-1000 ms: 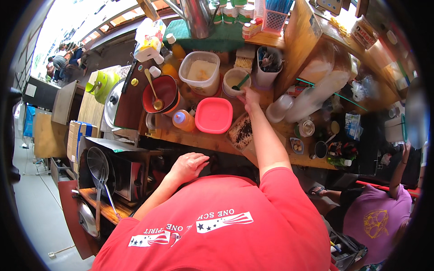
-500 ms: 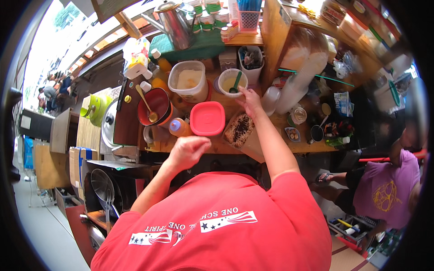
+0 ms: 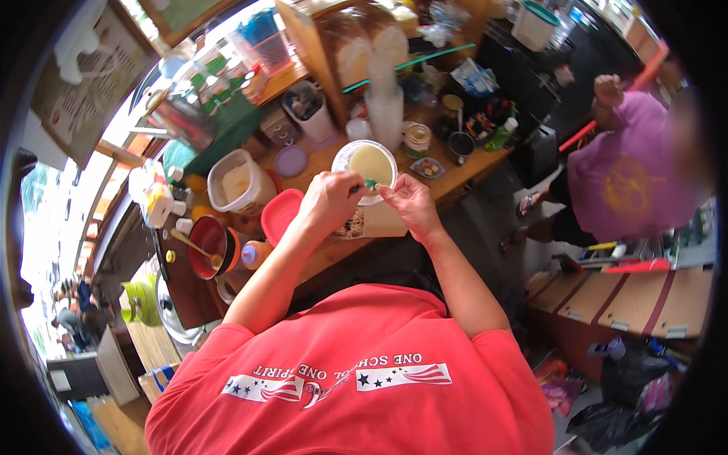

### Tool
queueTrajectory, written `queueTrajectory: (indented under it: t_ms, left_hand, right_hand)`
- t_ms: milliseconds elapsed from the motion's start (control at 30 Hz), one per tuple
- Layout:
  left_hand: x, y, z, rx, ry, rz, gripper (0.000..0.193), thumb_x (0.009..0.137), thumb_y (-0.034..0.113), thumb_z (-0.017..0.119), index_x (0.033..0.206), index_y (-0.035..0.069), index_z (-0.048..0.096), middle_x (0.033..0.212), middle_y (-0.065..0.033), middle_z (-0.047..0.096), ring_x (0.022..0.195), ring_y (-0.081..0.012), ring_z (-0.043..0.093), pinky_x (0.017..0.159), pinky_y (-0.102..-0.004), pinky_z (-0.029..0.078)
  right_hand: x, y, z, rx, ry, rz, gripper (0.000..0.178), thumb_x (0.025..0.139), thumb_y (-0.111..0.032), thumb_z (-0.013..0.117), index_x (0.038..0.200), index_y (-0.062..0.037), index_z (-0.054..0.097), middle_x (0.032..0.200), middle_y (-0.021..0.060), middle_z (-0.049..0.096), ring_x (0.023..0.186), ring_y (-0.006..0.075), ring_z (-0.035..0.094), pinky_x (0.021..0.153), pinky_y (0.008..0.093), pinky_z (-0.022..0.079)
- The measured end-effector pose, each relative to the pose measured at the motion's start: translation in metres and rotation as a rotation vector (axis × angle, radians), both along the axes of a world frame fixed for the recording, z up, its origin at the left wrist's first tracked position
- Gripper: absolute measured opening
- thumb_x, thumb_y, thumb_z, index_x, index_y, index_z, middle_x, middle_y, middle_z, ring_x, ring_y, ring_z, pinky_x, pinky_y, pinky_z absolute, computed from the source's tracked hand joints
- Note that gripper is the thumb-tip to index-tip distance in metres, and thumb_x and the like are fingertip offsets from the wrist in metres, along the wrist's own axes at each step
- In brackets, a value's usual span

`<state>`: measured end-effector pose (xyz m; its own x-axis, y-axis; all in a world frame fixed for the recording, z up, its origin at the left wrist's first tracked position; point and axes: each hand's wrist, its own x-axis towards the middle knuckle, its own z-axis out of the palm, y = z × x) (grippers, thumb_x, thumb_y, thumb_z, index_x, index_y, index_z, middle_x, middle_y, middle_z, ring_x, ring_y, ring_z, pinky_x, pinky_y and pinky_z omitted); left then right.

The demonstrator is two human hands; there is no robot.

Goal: The person assembles a food item in a cardboard container by adding fried pieces, shredded topping, and a white sauce. They use a grater to shred a block of ingredient and a spoon to scoop sauce from a container, then place the finished item on the counter.

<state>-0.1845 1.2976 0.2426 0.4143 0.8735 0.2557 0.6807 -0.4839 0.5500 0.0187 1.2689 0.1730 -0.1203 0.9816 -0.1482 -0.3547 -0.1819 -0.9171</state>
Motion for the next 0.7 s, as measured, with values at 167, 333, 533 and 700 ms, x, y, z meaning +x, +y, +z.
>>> queueTrajectory:
  t_ms: [167,333,533,700]
  left_hand:
    - [0.035,0.003,0.008,0.315,0.048,-0.076,0.014,0.085,0.005,0.064,0.098,0.005,0.067,0.088,-0.014,0.068,0.087,-0.0341,0.07,0.075,-0.046,0.057]
    - [0.061,-0.002,0.017,0.313,0.038,-0.005,0.017,0.085,0.003,0.062,0.101,0.005,0.063,0.092,-0.0144,0.068,0.089,-0.0357,0.07,0.078,-0.047,0.057]
    - [0.083,-0.007,0.021,0.5,-0.034,0.107,0.019,0.083,0.001,0.062,0.101,0.006,0.063,0.086,-0.0141,0.067,0.08,-0.0352,0.07,0.071,-0.0465,0.057]
    - [0.09,-0.015,0.02,0.426,0.092,0.125,0.018,0.083,0.001,0.063,0.099,0.006,0.062,0.086,-0.0134,0.067,0.077,-0.034,0.07,0.068,-0.0454,0.058]
  right_hand:
    - [0.032,-0.019,0.014,0.143,0.094,0.009,0.023,0.096,-0.004,0.076,0.083,-0.0072,0.056,0.111,0.0021,0.063,0.105,0.0091,0.061,0.093,0.027,0.051]
    - [0.054,-0.004,0.028,0.202,0.115,0.05,0.025,0.094,0.001,0.075,0.081,-0.0037,0.054,0.14,0.0102,0.056,0.119,0.0138,0.06,0.102,0.0297,0.05]
    - [0.075,0.017,0.026,0.259,0.132,0.12,0.019,0.095,-0.001,0.075,0.087,-0.005,0.058,0.13,0.0065,0.058,0.113,0.012,0.06,0.102,0.0298,0.048]
    - [0.083,0.025,0.03,0.234,0.166,0.139,0.022,0.092,0.004,0.076,0.083,-0.001,0.057,0.154,0.015,0.047,0.12,0.0146,0.061,0.101,0.0303,0.051]
